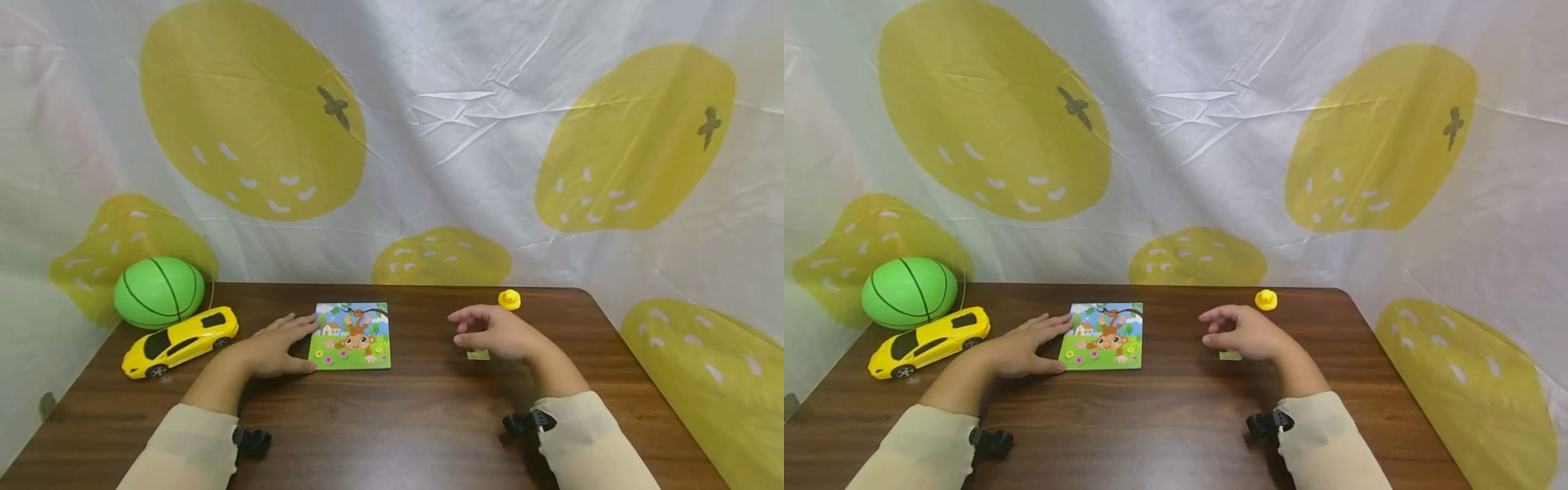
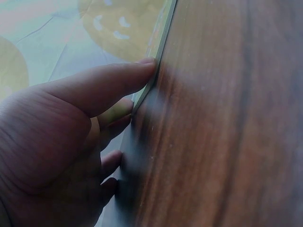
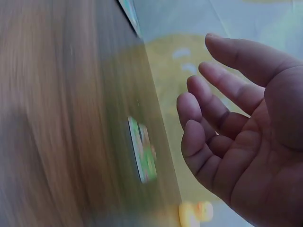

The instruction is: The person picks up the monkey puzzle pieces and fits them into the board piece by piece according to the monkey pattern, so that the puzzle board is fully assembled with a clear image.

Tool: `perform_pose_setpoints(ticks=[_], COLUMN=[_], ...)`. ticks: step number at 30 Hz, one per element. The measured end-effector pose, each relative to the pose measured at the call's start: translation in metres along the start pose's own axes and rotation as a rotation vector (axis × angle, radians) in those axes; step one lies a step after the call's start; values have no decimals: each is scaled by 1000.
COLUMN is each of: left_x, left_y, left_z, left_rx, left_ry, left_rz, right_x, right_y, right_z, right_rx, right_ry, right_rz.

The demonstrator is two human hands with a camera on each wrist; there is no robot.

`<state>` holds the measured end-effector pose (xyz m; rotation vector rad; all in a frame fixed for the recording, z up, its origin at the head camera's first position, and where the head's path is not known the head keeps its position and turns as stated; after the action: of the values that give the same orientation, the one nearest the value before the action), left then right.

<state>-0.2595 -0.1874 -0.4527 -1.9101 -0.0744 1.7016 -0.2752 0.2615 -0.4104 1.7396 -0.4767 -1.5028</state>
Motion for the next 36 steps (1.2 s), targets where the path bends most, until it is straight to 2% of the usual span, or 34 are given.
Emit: perform_pose_setpoints(ticks=[7,18,24,36], left_x=[-2,-5,-5,-2], left_y=[1,-1,-3,-2], left_z=[0,0,-2,-2], left_rx=[-10,-7,-7,1], left_ry=[4,7,10,5], left_rz=[-4,-9,-20,-20], right_x=[-19,-21,-17,-12], right_y=[-25,-51,-54,-47], right_z=[-6,-5,-4,-4], right_rx=[42,37,66,123], right_ry=[-4,-7,6,22], right_rz=[-6,41,-2,-97])
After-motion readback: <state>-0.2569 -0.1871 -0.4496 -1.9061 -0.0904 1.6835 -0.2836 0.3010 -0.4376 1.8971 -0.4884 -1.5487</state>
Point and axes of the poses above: each hand's wrist, its own z-axis towards the middle knuckle, its own x-axis out of the palm, y = z × x, the point moved 1 cm from there along z, towards the middle knuckle, and after that the axes turned 11 degrees about -y, right-handed, at the moved point
